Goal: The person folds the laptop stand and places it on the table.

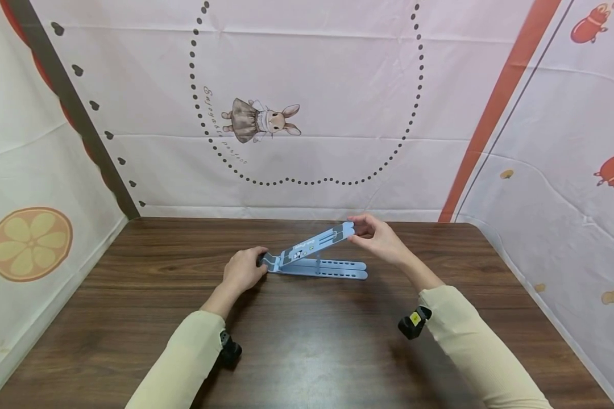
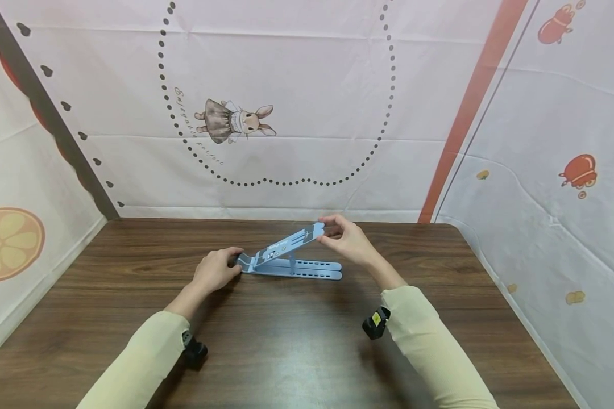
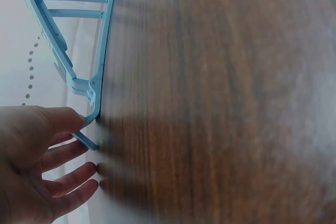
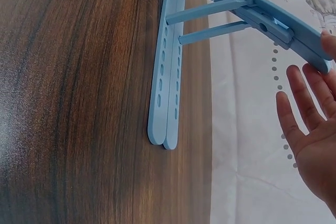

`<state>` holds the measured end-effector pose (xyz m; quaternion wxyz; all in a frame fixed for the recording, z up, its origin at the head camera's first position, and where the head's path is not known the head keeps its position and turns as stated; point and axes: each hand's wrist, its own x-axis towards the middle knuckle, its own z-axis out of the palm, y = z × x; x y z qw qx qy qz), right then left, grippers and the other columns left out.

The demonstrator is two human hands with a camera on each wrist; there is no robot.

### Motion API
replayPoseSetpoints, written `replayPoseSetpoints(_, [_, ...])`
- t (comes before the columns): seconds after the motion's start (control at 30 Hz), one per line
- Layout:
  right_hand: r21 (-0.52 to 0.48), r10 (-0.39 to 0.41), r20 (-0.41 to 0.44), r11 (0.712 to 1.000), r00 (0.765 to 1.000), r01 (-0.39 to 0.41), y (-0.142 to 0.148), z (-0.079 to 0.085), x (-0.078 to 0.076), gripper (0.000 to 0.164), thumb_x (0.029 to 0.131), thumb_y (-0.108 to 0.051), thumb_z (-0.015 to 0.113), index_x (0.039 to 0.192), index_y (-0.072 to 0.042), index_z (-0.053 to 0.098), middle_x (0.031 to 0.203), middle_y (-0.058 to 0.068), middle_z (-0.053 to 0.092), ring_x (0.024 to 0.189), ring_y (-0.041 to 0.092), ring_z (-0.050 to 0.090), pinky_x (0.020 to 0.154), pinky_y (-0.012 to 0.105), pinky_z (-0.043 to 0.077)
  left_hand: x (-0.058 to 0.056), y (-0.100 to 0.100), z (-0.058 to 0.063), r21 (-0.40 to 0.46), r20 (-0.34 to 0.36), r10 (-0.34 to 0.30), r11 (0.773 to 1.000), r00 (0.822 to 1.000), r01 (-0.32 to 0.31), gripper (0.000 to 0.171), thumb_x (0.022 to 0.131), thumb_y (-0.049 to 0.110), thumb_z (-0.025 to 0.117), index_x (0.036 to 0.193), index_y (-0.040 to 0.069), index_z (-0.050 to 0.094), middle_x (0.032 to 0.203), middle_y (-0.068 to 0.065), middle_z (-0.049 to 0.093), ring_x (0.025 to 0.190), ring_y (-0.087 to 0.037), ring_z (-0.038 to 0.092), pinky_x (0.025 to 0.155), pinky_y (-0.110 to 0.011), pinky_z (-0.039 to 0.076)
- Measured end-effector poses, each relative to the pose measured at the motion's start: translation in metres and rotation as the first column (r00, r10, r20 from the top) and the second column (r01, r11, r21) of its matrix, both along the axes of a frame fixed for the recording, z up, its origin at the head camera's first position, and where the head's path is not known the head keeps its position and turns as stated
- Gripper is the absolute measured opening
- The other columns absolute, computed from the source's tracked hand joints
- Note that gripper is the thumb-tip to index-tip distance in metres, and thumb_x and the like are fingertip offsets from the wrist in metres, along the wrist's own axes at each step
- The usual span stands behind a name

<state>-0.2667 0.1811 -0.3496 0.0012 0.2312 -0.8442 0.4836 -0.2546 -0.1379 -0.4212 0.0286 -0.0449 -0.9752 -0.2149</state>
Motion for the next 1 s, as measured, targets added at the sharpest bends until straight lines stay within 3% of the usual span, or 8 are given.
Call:
replayPoseSetpoints(0.13, [-0.011, -0.009, 0.0, 1.0, 1.0, 0.009, -0.001, -0.001, 0.0, 0.045, 0.085, -0.014, 0.066, 0.125, -0.003, 0.051, 0.101, 0.013, 0.063, 0.088, 0.02, 0.062, 0.071, 0.021, 0.05, 0.002, 0.001, 0.0, -0.003, -0.002, 0.008, 1.0, 1.0, -0.008, 0.043, 0.082, 0.018, 0.063, 0.125, 0.016, 0.057, 0.117, -0.013, 0.062, 0.086, -0.025, 0.057, 0.057, -0.037, 0.045])
replayPoseSetpoints(0.37, [-0.011, -0.021, 0.025, 1.0, 0.999, 0.022, -0.003, -0.001, 0.002, 0.043, 0.086, -0.013, 0.064, 0.126, -0.004, 0.049, 0.105, 0.015, 0.062, 0.093, 0.026, 0.061, 0.072, 0.019, 0.05, 0.007, 0.003, -0.001, -0.005, -0.029, -0.001, 1.0, 1.0, 0.001, 0.045, 0.083, 0.019, 0.063, 0.127, 0.013, 0.055, 0.12, -0.014, 0.06, 0.103, -0.031, 0.058, 0.07, -0.045, 0.05])
replayPoseSetpoints(0.5, [-0.01, -0.022, 0.037, 1.0, 0.999, 0.023, -0.006, 0.009, 0.01, 0.044, 0.087, -0.009, 0.062, 0.126, 0.001, 0.047, 0.108, 0.019, 0.06, 0.096, 0.031, 0.06, 0.071, 0.017, 0.049, 0.011, 0.006, 0.003, 0.017, -0.08, -0.008, 1.0, 0.997, 0.01, 0.042, 0.082, 0.02, 0.065, 0.123, 0.012, 0.058, 0.118, -0.012, 0.061, 0.105, -0.03, 0.057, 0.076, -0.046, 0.05])
replayPoseSetpoints(0.67, [-0.006, -0.015, 0.012, 1.0, 1.0, 0.015, -0.011, 0.021, 0.023, 0.044, 0.087, -0.005, 0.061, 0.126, 0.006, 0.046, 0.104, 0.023, 0.06, 0.094, 0.035, 0.059, 0.07, 0.018, 0.048, 0.017, 0.016, 0.012, 0.045, -0.143, -0.016, 0.999, 0.99, 0.023, 0.038, 0.081, 0.022, 0.068, 0.118, 0.014, 0.062, 0.115, -0.008, 0.062, 0.1, -0.027, 0.058, 0.074, -0.044, 0.05])
replayPoseSetpoints(1.0, [-0.007, -0.025, 0.001, 1.0, 1.0, 0.025, -0.003, -0.003, 0.002, 0.045, 0.087, -0.015, 0.064, 0.128, -0.004, 0.048, 0.101, 0.013, 0.062, 0.09, 0.023, 0.061, 0.07, 0.021, 0.05, 0.022, 0.042, 0.017, 0.057, -0.192, -0.022, 0.998, 0.981, 0.034, 0.039, 0.077, 0.026, 0.073, 0.114, 0.016, 0.064, 0.11, -0.004, 0.065, 0.098, -0.024, 0.062, 0.072, -0.042, 0.052])
